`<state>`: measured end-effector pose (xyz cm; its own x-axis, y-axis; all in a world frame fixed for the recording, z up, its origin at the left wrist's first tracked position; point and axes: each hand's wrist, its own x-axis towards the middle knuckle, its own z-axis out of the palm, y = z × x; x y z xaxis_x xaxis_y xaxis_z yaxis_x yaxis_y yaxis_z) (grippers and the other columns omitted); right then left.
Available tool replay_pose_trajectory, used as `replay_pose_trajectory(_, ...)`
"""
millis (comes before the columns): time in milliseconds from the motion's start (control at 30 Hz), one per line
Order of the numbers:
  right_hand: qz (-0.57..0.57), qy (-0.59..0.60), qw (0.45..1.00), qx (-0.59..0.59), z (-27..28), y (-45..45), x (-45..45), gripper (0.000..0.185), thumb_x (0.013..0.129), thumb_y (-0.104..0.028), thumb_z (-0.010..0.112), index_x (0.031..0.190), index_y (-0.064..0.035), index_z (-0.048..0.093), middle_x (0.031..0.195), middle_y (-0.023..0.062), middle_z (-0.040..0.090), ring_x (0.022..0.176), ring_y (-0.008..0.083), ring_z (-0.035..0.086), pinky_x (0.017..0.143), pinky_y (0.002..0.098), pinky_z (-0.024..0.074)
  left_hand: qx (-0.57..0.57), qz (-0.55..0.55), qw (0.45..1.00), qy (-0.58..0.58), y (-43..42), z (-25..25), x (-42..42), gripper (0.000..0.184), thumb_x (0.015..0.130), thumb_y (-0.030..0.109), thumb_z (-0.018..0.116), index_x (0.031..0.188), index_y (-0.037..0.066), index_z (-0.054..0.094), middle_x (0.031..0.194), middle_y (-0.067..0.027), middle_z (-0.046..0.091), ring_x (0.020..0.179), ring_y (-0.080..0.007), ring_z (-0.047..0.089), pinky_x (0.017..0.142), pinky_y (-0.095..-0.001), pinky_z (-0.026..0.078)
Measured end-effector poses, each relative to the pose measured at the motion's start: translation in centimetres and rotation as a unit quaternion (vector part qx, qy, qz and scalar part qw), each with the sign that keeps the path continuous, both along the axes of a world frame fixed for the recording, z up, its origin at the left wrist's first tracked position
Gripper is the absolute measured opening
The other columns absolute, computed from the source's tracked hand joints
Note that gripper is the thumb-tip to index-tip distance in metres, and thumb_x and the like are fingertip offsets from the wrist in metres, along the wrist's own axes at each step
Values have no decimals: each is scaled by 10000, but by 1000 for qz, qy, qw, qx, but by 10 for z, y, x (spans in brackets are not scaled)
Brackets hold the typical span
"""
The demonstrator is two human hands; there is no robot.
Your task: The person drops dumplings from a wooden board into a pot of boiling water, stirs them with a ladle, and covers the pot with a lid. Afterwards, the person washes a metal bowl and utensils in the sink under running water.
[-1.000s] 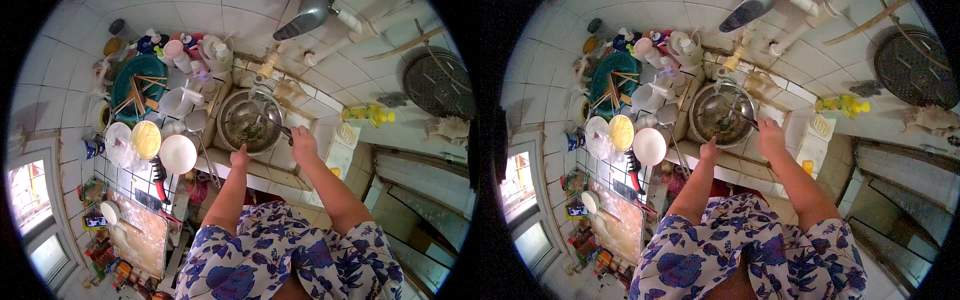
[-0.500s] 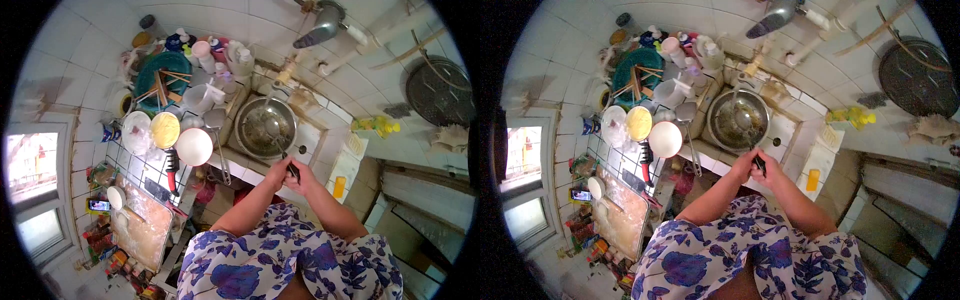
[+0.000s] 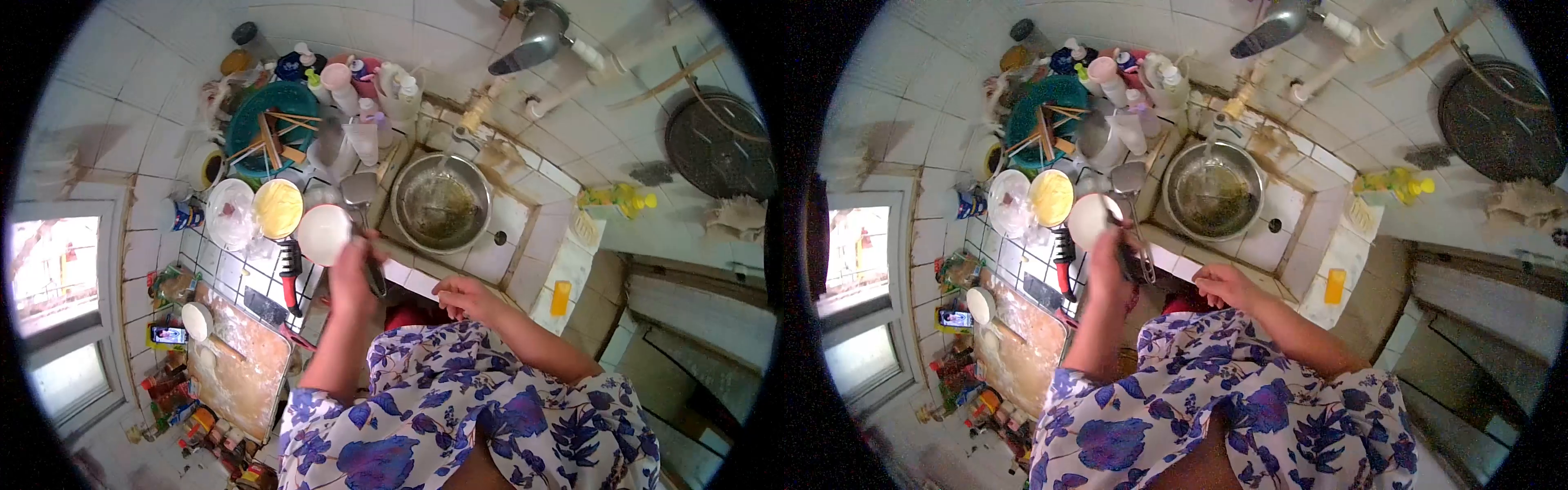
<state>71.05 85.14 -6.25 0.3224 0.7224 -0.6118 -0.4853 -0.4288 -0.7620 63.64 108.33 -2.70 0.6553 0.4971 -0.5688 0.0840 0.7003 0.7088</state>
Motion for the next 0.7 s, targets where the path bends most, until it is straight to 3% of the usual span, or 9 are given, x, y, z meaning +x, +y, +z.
replay_pose_trajectory(133,-32,-42,997,-54,-23,-19,4,214,914,-188,572,1045,-20,577,800,26,587,637,85,551,529,221,440,-40,45,994,-95,78,-12,33,329,952,275,463,1123,5,539,674,-24,500,603,-146,493,689,-320,457)
replay_pose_trajectory(200,-39,-68,993,-84,-28,-24,5,200,908,-181,583,1025,-18,585,787,26,585,630,87,548,529,225,445,-76,31,972,-222,125,-46,43,371,976,334,435,1106,2,535,749,-60,568,683,-170,565,723,-349,494)
replay_pose_trajectory(267,-52,-84,990,-102,-36,-30,5,186,902,-172,590,1006,-18,593,777,26,584,621,87,544,528,228,449,-76,113,977,-163,146,-41,58,448,988,392,396,1155,-8,506,839,-104,628,848,-205,626,817,-379,514)
replay_pose_trajectory(300,-59,-88,989,-105,-42,-33,6,179,898,-168,592,996,-19,596,773,26,583,616,87,541,527,228,450,-44,69,980,-180,156,-44,59,523,967,434,430,1241,-12,453,1108,-191,596,1053,-244,592,887,-398,504)
replay_pose_trajectory(433,-98,-116,978,-141,-57,-39,16,201,856,-229,648,935,-47,618,730,24,596,566,96,554,480,247,444,55,197,977,-62,151,-59,64,687,899,390,591,1380,-22,325,1417,-213,325,1110,-274,548,876,-355,496)
replay_pose_trajectory(533,-96,-115,976,-157,-63,-39,27,168,863,-131,598,987,-17,598,714,19,566,569,92,521,490,238,434,280,227,933,21,137,-72,69,659,886,258,624,1412,22,305,1382,-199,393,1085,-271,551,864,-342,484)
replay_pose_trajectory(600,-106,-128,972,-163,-70,-38,27,167,862,-136,601,975,-14,601,703,21,568,558,95,521,482,238,424,532,161,828,65,106,-54,77,589,800,134,675,1325,15,438,1242,-182,508,1007,-271,562,845,-346,464)
replay_pose_trajectory(667,-106,-151,968,-168,-72,-36,26,162,862,-141,604,962,-14,606,703,22,575,553,99,524,480,242,419,689,54,722,34,78,-27,87,564,749,121,699,1265,10,501,1139,-176,555,991,-293,558,878,-364,445)
replay_pose_trajectory(700,-101,-168,966,-171,-71,-34,25,158,862,-143,604,955,-16,609,709,23,581,555,101,528,483,245,420,699,35,713,44,68,-21,95,530,746,116,691,1240,25,520,1095,-172,562,965,-308,563,857,-373,453)
